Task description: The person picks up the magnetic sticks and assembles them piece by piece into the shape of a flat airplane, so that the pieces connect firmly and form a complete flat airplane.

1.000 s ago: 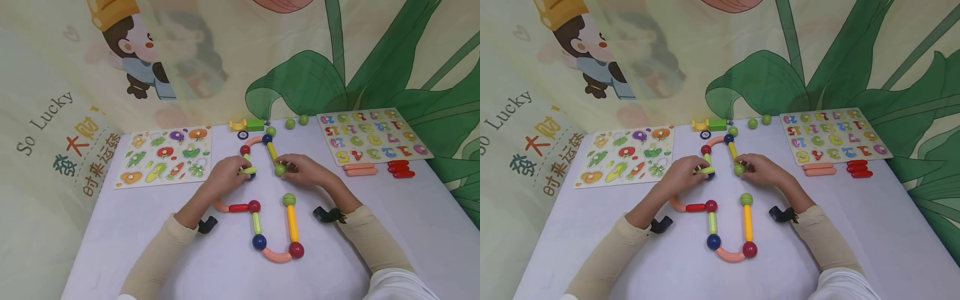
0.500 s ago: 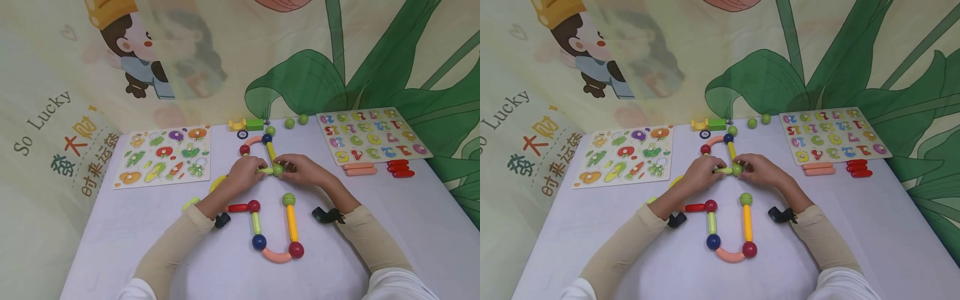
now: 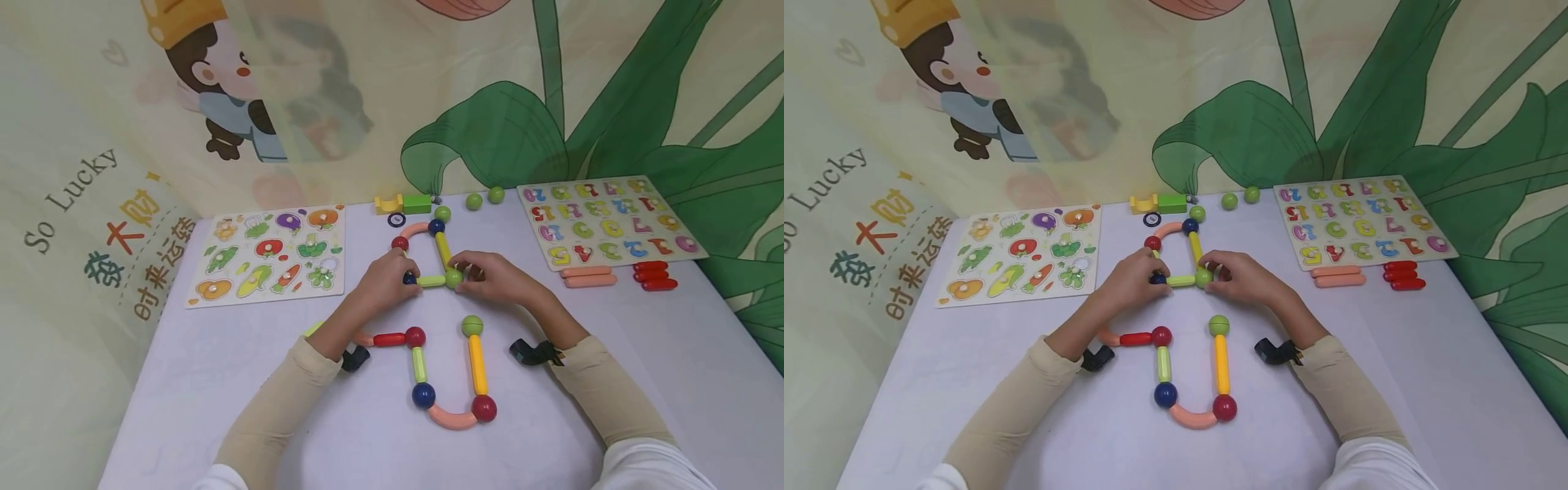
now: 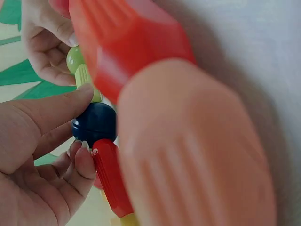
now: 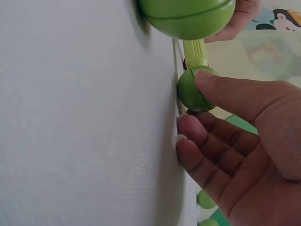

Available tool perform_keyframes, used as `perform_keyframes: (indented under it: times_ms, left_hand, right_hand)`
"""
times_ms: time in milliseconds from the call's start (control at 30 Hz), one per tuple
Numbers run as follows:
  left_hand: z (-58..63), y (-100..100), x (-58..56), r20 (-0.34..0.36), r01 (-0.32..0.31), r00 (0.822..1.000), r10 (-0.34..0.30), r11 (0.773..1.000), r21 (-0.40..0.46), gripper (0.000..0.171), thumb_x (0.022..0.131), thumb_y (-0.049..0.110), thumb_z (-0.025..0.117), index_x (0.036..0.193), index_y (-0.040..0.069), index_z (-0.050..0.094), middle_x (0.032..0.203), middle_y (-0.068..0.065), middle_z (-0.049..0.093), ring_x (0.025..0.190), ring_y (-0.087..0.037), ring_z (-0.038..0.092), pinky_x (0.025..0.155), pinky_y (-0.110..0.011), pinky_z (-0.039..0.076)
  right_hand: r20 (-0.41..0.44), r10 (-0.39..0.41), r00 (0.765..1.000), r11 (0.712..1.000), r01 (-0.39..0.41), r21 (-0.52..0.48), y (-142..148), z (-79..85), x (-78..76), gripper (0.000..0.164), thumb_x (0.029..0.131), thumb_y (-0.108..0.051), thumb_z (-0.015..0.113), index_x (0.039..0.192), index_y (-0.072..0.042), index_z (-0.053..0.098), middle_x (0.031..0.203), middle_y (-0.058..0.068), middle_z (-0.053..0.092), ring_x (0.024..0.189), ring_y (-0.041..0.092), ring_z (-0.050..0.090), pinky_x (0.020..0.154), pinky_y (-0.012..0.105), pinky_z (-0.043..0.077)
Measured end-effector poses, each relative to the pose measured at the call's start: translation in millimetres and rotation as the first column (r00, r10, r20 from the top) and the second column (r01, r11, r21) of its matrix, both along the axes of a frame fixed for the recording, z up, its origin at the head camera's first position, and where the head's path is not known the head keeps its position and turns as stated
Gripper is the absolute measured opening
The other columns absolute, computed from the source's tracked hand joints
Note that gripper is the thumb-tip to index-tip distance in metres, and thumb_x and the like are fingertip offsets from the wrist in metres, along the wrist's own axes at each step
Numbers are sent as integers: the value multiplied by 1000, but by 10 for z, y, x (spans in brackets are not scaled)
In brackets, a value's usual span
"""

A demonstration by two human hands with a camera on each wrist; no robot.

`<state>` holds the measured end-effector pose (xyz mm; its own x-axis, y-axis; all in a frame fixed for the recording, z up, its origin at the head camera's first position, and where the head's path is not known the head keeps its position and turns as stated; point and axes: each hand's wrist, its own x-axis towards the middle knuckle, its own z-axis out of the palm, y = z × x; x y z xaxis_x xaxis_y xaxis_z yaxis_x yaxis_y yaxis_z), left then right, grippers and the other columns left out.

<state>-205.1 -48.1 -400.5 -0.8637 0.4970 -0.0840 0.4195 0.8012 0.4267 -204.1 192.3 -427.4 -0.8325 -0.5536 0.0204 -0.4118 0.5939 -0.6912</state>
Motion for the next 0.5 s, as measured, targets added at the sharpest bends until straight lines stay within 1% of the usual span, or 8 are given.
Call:
perform_keyframes:
  times_ms: [100,167,233,267,333,400,433,500]
  left_hand:
    - [1,-18,20,-8,-4,1000,4,1000,12,31,74,28,75,99,13,69,96,0,51,82,-12,47,68,-20,44]
    - [12,-50,45,-2,-2,1000,2,999,35,32,75,27,75,103,13,68,96,0,52,83,-11,46,70,-20,44]
    - [34,-114,87,27,-16,1000,14,997,72,32,75,26,74,104,13,67,95,0,52,83,-11,47,69,-20,45]
    - [55,-163,115,53,-31,998,26,995,94,32,76,25,74,105,14,67,95,1,53,83,-12,48,68,-21,46]
    - [93,-295,176,103,-72,993,59,990,123,31,76,26,74,105,16,66,93,2,55,82,-12,49,66,-21,46]
    - [150,-466,247,144,-113,985,94,985,127,29,76,27,74,101,17,67,89,3,56,79,-13,50,63,-23,46]
    - [184,-567,284,163,-125,981,104,985,121,27,76,28,73,100,17,67,87,4,56,79,-13,50,63,-24,46]
    - [238,-786,366,190,-148,973,131,986,77,27,75,31,73,97,17,67,85,5,57,78,-14,50,62,-26,46]
  right_hand:
    - [0,3,1000,1000,-3,2,1,0,-6,44,78,-17,71,119,-13,54,100,-1,59,77,15,53,68,27,49]
    - [7,-7,1000,1000,7,13,5,4,-6,45,78,-18,71,120,-13,53,100,0,59,77,15,53,69,27,49]
    - [18,-31,999,999,30,32,8,26,1,45,78,-19,71,118,-12,52,97,0,59,76,16,53,68,27,49]
    - [25,-46,999,998,45,48,10,41,6,44,78,-20,71,117,-12,51,94,1,58,76,16,53,67,27,49]
    - [45,-87,995,992,82,94,18,77,21,40,79,-24,70,112,-11,50,86,2,57,72,17,52,64,28,48]
    - [80,-125,989,983,112,148,33,116,47,35,80,-27,68,105,-11,50,78,2,55,68,18,50,60,28,46]
    - [102,-137,985,977,117,178,44,133,64,33,81,-29,67,103,-11,50,75,2,54,67,18,50,58,28,46]
    - [168,-142,975,968,102,228,64,171,110,30,83,-33,65,99,-12,51,70,3,53,64,18,49,55,28,44]
